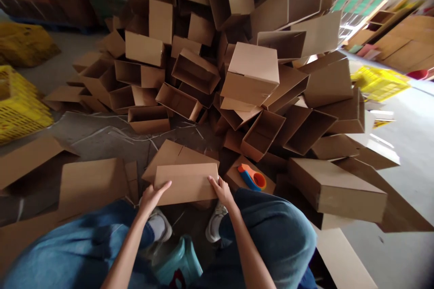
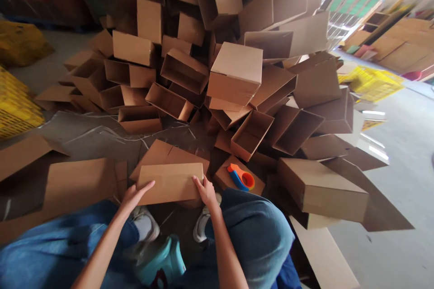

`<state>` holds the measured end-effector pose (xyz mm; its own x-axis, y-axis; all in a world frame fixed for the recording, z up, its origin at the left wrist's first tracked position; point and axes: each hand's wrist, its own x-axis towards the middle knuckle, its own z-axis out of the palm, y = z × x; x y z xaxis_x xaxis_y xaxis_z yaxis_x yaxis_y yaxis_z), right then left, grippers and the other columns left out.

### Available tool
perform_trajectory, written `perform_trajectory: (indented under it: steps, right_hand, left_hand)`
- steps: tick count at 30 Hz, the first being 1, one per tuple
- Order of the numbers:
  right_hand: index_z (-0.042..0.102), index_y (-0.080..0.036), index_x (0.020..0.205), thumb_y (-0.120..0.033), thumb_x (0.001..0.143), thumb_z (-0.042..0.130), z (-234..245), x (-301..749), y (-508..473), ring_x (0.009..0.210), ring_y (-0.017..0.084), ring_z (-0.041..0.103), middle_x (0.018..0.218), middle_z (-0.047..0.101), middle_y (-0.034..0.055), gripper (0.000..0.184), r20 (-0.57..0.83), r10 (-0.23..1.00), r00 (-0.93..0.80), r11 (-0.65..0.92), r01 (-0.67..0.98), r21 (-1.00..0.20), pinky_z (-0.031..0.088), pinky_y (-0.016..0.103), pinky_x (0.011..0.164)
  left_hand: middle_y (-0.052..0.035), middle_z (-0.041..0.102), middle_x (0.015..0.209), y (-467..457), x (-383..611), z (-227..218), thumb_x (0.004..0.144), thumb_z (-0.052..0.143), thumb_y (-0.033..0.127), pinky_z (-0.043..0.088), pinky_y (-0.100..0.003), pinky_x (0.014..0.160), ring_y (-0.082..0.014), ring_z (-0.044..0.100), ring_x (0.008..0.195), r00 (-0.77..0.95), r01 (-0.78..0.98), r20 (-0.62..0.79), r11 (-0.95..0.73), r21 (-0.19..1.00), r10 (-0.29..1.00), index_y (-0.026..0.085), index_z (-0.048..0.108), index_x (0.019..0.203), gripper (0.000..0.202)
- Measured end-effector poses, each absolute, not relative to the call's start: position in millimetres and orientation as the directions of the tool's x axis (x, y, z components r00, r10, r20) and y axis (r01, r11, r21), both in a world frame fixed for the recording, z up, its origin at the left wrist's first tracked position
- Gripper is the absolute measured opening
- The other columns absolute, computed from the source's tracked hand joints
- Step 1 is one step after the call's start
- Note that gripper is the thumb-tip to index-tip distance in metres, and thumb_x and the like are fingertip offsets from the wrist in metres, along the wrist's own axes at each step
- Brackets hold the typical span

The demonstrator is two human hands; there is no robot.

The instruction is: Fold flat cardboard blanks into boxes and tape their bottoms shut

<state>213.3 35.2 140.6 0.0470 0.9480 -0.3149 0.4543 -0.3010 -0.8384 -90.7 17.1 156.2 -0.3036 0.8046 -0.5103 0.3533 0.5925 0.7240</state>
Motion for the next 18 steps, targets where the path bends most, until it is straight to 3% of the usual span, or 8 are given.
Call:
perform_trajectory:
  steps: [4, 10, 18]
  right_hand:
    - [0.071, -0.016, 0.117, -0.068, 0.086, 0.049, 141.2, 209.9, 36.7, 0.105, 0.031, 0.072, 0.110, 0.078, 0.0111, 0.064, -0.334, 0.939, 0.081, -0.336, 0.418, -0.844, 0.055, 0.036, 0.085]
    - [0.067, -0.019, 0.129, -0.067, 0.089, 0.043, 142.5, 203.4, 34.7, 0.113, 0.032, 0.069, 0.118, 0.075, 0.0114, 0.067, -0.361, 0.915, 0.180, -0.403, 0.444, -0.801, 0.053, 0.039, 0.092]
    - [0.066, -0.020, 0.129, -0.070, 0.090, 0.040, 135.8, 204.1, 37.6, 0.113, 0.033, 0.068, 0.116, 0.075, 0.0136, 0.069, -0.331, 0.917, 0.222, -0.398, 0.541, -0.741, 0.050, 0.040, 0.095]
  left_hand:
    - [-0.0197, 0.079, 0.106, 18.1, -89.8, 158.4, 0.069, 0.073, 0.063, 0.055, -0.041, 0.087, -0.0384, 0.070, 0.112, -0.350, 0.382, -0.515, 0.621, 0.684, 0.782, 0.013, 0.077, 0.103, 0.061]
    - [-0.0210, 0.079, 0.105, 17.4, -82.4, 161.6, 0.071, 0.068, 0.067, 0.054, -0.044, 0.087, -0.0393, 0.070, 0.110, -0.410, 0.446, -0.497, 0.643, 0.622, 0.765, 0.015, 0.077, 0.102, 0.062]
    - [-0.0200, 0.080, 0.100, 21.8, -94.3, 166.0, 0.067, 0.071, 0.067, 0.054, -0.042, 0.085, -0.0409, 0.071, 0.106, -0.319, 0.404, -0.504, 0.596, 0.694, 0.803, 0.014, 0.078, 0.092, 0.059]
